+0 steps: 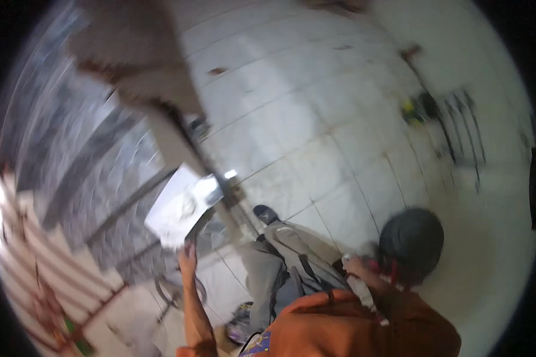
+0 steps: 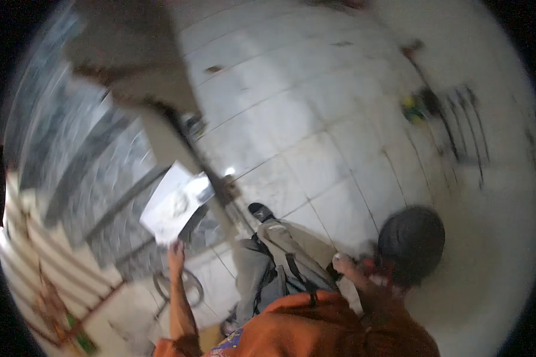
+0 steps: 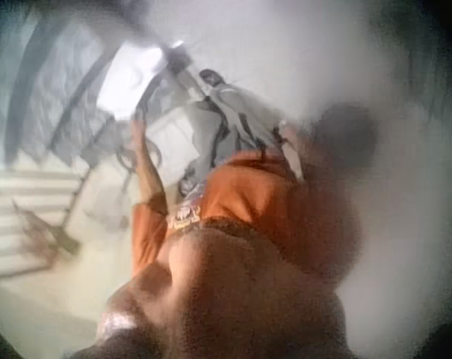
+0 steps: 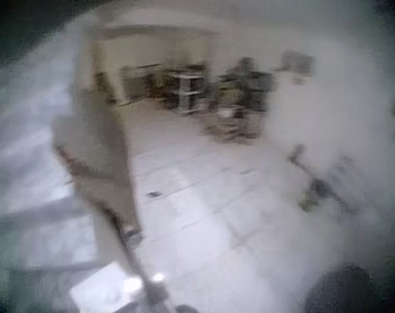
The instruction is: The person pours a mixture from a cup onto a white sheet on a step and uses two metal trowels to fold and mix the white paste until smooth.
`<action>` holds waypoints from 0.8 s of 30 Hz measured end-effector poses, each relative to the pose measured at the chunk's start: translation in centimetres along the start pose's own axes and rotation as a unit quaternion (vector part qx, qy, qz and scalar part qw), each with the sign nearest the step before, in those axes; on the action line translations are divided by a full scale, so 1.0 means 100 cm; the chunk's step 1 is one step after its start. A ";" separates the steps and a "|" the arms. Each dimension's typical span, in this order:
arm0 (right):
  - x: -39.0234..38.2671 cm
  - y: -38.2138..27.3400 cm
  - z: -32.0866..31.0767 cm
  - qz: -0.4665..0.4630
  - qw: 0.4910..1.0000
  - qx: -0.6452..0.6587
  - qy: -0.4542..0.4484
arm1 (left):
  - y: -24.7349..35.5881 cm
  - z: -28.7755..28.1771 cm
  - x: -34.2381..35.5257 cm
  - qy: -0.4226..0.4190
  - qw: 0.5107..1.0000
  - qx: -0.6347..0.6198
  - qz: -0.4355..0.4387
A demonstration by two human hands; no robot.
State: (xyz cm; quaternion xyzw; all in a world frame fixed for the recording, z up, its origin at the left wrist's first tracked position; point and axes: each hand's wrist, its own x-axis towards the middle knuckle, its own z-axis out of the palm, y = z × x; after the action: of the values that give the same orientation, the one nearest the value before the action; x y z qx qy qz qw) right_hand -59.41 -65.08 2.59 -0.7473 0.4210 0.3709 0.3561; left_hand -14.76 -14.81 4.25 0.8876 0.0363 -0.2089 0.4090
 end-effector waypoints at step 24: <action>-0.019 0.176 -0.026 -0.129 0.970 -0.002 0.206 | 0.125 0.142 -0.074 -0.280 0.924 -0.093 -0.244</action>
State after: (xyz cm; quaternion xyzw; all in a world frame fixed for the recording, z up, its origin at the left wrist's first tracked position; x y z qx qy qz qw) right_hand -75.22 -73.48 1.55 -0.8559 0.3850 0.1611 0.3053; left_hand -23.36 -32.84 7.89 0.7145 0.1549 -0.5378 0.4197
